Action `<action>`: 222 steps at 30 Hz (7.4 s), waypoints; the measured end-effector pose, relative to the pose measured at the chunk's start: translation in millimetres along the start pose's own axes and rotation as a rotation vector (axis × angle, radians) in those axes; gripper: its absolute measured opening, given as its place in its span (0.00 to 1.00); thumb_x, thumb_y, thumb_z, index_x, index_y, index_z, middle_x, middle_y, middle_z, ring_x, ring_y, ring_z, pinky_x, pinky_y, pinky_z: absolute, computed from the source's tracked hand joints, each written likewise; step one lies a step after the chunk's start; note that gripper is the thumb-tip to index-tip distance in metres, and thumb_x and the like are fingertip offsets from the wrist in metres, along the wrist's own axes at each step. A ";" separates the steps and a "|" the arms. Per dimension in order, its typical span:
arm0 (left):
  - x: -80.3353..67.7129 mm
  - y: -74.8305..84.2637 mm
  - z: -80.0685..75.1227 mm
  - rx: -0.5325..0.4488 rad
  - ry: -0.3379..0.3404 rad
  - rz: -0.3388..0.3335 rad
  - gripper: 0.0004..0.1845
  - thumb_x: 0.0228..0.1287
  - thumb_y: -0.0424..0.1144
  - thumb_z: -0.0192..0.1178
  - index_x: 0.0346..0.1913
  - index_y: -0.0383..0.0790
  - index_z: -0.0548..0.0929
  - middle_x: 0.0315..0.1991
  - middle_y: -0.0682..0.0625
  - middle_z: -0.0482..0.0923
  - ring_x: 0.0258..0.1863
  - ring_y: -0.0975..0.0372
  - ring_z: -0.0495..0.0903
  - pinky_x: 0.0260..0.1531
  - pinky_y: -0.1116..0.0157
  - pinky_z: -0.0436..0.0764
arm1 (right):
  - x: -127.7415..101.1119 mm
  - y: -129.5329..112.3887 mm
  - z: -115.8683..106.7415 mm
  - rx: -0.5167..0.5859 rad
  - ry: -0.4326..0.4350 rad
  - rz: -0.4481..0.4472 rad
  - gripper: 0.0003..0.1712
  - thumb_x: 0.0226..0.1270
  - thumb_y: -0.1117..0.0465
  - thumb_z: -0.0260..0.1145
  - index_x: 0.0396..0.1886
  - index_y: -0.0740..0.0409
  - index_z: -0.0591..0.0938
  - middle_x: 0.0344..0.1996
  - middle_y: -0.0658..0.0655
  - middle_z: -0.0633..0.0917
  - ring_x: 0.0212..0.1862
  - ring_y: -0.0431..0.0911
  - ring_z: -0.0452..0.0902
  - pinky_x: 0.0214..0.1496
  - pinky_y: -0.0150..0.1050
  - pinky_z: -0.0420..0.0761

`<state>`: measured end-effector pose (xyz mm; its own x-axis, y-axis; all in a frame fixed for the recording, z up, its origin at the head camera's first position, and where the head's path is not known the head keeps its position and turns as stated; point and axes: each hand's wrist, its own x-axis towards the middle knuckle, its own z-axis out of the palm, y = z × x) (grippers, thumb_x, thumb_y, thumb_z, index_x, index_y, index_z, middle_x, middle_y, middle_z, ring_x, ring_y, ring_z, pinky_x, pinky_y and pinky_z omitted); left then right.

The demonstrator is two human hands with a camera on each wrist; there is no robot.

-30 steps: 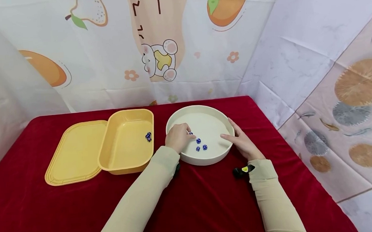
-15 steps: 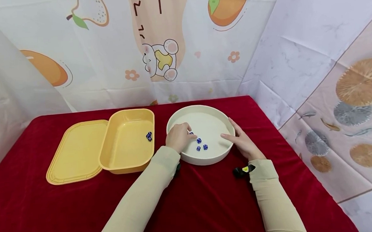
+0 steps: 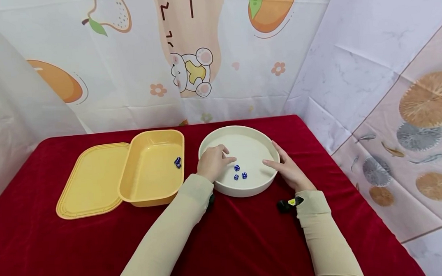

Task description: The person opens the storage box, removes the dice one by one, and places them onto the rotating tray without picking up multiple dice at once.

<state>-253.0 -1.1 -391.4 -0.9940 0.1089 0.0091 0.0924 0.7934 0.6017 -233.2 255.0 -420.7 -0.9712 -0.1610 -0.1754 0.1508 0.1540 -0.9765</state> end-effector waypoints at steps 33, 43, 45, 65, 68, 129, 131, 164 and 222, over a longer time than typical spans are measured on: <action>5.9 -43.1 -117.1 -0.361 0.097 -0.122 0.20 0.72 0.49 0.58 0.56 0.37 0.81 0.51 0.41 0.81 0.48 0.52 0.78 0.50 0.59 0.78 | 2.0 0.8 0.1 0.043 -0.008 -0.041 0.52 0.69 0.61 0.65 0.81 0.43 0.43 0.80 0.53 0.47 0.79 0.49 0.47 0.55 0.19 0.71; 5.9 -76.9 -122.3 -0.313 0.011 -0.180 0.21 0.72 0.48 0.57 0.59 0.37 0.80 0.55 0.40 0.77 0.51 0.51 0.76 0.54 0.57 0.76 | 2.6 2.3 -0.9 0.037 -0.006 -0.044 0.52 0.69 0.61 0.65 0.81 0.43 0.43 0.80 0.52 0.47 0.79 0.48 0.47 0.55 0.20 0.70; 5.6 -83.8 -123.4 -0.314 -0.010 -0.179 0.22 0.72 0.49 0.57 0.60 0.37 0.80 0.56 0.40 0.77 0.52 0.51 0.76 0.54 0.57 0.76 | 2.9 2.9 -1.4 0.032 -0.006 -0.042 0.52 0.68 0.60 0.66 0.81 0.43 0.43 0.80 0.52 0.47 0.79 0.48 0.46 0.57 0.20 0.70; 7.7 -113.1 -116.8 -0.388 -0.238 -0.209 0.27 0.71 0.50 0.59 0.65 0.36 0.75 0.66 0.38 0.72 0.58 0.48 0.74 0.53 0.58 0.75 | 1.5 1.4 -1.5 0.002 0.001 -0.008 0.54 0.67 0.55 0.68 0.81 0.38 0.43 0.80 0.47 0.45 0.79 0.45 0.45 0.78 0.47 0.54; 6.6 -113.3 -116.8 -0.371 -0.241 -0.203 0.28 0.71 0.50 0.59 0.65 0.36 0.75 0.66 0.39 0.72 0.58 0.49 0.75 0.53 0.59 0.75 | 1.5 1.7 -1.4 0.003 -0.001 -0.009 0.54 0.68 0.55 0.68 0.81 0.38 0.43 0.80 0.47 0.45 0.79 0.45 0.45 0.78 0.47 0.54; 4.5 -119.7 -115.2 -0.077 -0.256 -0.201 0.19 0.68 0.45 0.60 0.54 0.35 0.84 0.53 0.39 0.80 0.45 0.54 0.76 0.44 0.61 0.75 | 2.6 4.1 -0.4 0.020 -0.003 -0.015 0.54 0.68 0.57 0.68 0.81 0.41 0.42 0.80 0.50 0.45 0.80 0.46 0.44 0.78 0.48 0.53; 4.0 -119.7 -118.0 -0.089 -0.223 -0.222 0.18 0.68 0.44 0.60 0.53 0.36 0.84 0.53 0.39 0.81 0.45 0.54 0.79 0.43 0.62 0.77 | 2.7 4.4 -0.7 0.021 -0.005 -0.017 0.54 0.67 0.57 0.68 0.81 0.41 0.42 0.80 0.50 0.45 0.79 0.46 0.44 0.78 0.48 0.53; 7.4 -40.6 -131.2 -0.304 0.011 -0.054 0.20 0.68 0.48 0.63 0.55 0.39 0.83 0.58 0.44 0.79 0.49 0.52 0.78 0.51 0.58 0.78 | 1.7 1.4 -0.2 0.006 0.001 -0.015 0.54 0.67 0.58 0.68 0.81 0.40 0.42 0.80 0.50 0.45 0.79 0.47 0.46 0.77 0.48 0.56; -17.0 -12.7 -26.3 -0.229 -0.184 0.147 0.08 0.61 0.45 0.70 0.42 0.52 0.87 0.35 0.55 0.83 0.39 0.61 0.76 0.40 0.66 0.76 | 1.9 2.4 -1.5 0.037 0.009 -0.019 0.51 0.70 0.60 0.64 0.81 0.42 0.43 0.80 0.50 0.46 0.79 0.46 0.46 0.73 0.34 0.62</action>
<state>-238.8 -28.8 -378.2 -0.9418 0.3354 -0.0225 0.1983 0.6083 0.7685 -235.0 256.5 -423.2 -0.9756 -0.1551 -0.1557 0.1388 0.1145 -0.9837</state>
